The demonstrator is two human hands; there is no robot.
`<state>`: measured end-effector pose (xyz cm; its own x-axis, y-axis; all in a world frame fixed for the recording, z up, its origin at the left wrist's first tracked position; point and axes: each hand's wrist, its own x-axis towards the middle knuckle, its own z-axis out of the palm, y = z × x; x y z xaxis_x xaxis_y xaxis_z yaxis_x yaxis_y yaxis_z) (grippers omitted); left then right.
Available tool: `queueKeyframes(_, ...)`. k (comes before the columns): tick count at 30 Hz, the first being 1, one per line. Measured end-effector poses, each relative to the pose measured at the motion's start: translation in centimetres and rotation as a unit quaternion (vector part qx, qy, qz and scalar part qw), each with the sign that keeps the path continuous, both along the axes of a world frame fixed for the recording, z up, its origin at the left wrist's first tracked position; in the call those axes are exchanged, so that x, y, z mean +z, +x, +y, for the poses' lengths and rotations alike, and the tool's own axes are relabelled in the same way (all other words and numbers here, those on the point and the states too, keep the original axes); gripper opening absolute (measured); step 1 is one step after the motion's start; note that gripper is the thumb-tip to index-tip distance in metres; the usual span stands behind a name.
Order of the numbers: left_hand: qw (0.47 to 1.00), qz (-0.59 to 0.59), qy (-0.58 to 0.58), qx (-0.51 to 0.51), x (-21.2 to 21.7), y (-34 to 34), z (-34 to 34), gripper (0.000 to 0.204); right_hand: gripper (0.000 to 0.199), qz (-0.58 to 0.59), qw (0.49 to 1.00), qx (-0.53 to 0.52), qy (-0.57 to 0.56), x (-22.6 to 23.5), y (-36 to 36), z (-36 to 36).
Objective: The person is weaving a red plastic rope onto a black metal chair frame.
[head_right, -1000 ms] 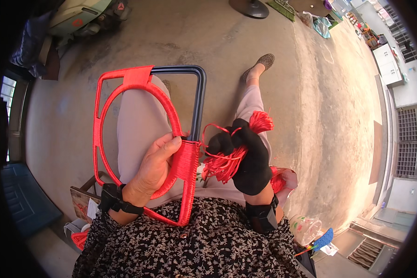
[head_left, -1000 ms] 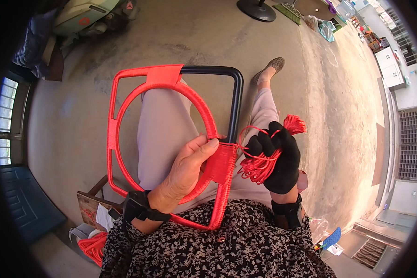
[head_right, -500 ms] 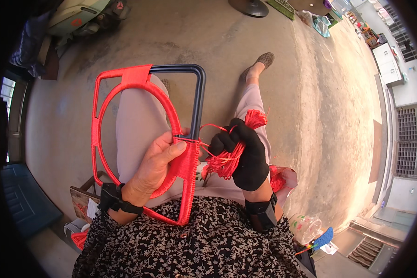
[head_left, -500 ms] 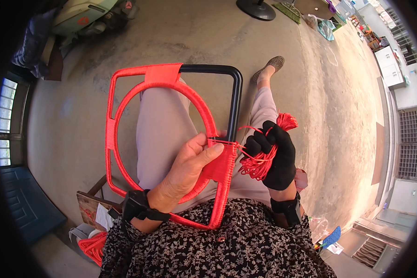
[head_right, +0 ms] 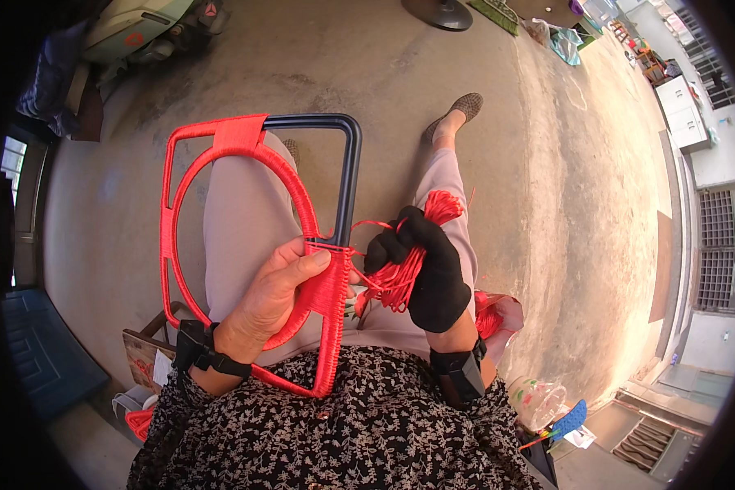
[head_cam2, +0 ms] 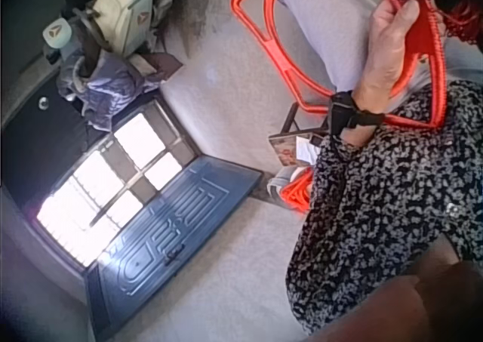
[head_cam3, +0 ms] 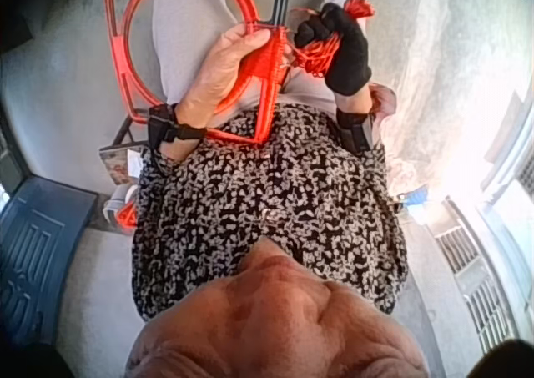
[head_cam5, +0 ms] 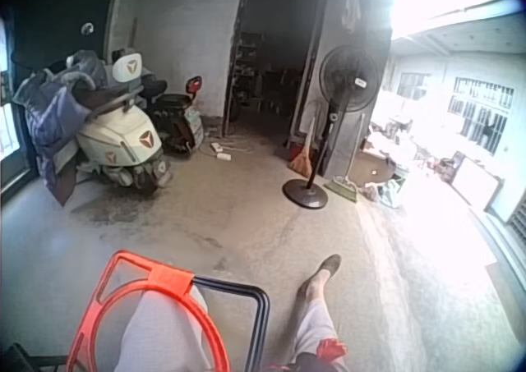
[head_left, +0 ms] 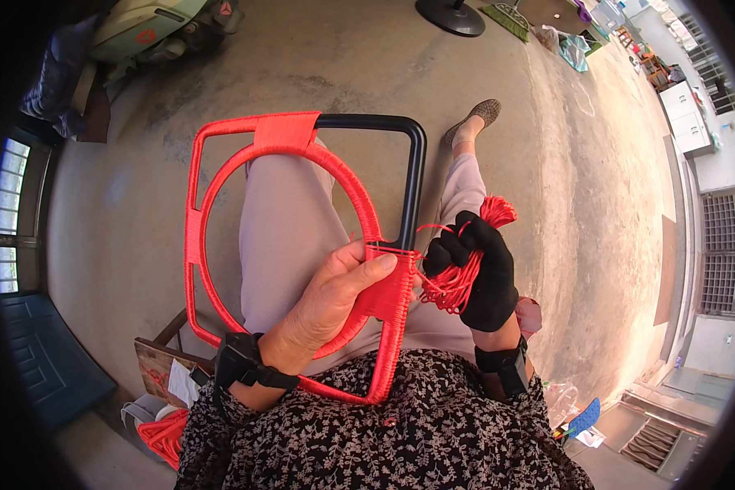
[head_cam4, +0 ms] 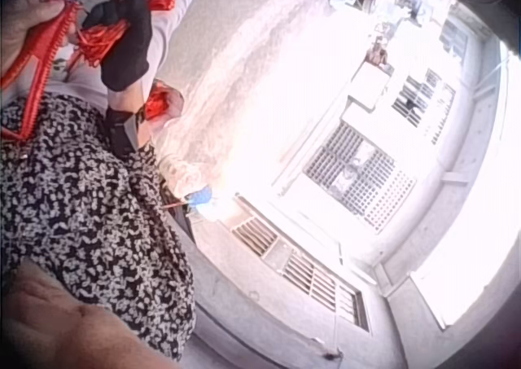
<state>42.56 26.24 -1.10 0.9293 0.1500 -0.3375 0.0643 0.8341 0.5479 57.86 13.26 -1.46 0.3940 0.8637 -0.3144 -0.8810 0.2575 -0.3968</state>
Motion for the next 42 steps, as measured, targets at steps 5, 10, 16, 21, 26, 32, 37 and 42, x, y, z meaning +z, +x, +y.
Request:
queueKeyframes(5, 1.0, 0.012, 0.01, 0.018, -0.3, 0.0, -0.2, 0.028, 0.023, -0.031, 0.999, 0.005, -0.019, 0.5, -0.3, -0.3)
queueKeyframes(10, 0.999, 0.022, -0.021, 0.042, -0.1, 0.2, -0.2, 0.028, 0.023, -0.011, 0.998, -0.041, -0.046, 0.0, 0.0, -1.3)
queueKeyframes(16, 0.999, 0.043, -0.005, 0.029, 1.0, 0.3, 0.6, 0.023, 0.021, -0.096, 0.994, 0.003, -0.043, 0.8, -0.2, -1.5)
queueKeyframes(21, 0.995, 0.087, 0.034, 0.033, 2.6, 0.4, 1.7, 0.021, 0.017, -0.173, 0.984, 0.025, -0.026, 0.1, 0.2, -1.6)
queueKeyframes(26, 0.993, 0.071, 0.046, 0.08, 4.7, -1.9, 2.8, 0.028, 0.017, -0.24, 0.959, 0.153, -0.019, 1.9, -1.5, 0.4)
queueKeyframes(32, 0.99, -0.053, -0.048, 0.12, 4.9, -5.9, 5.1, 0.055, 0.02, -0.147, 0.975, 0.166, 0.005, 4.0, -2.8, 1.8)
queueKeyframes(37, 0.983, -0.093, -0.093, 0.129, 5.6, -8.5, 4.8, 0.062, 0.017, -0.29, 0.913, 0.264, -0.113, 4.2, -2.5, 3.5)
queueKeyframes(42, 0.98, -0.118, -0.106, 0.121, 5.7, -8.9, 4.7, 0.068, 0.018, -0.308, 0.914, 0.229, -0.13, 3.8, -2.4, 3.8)
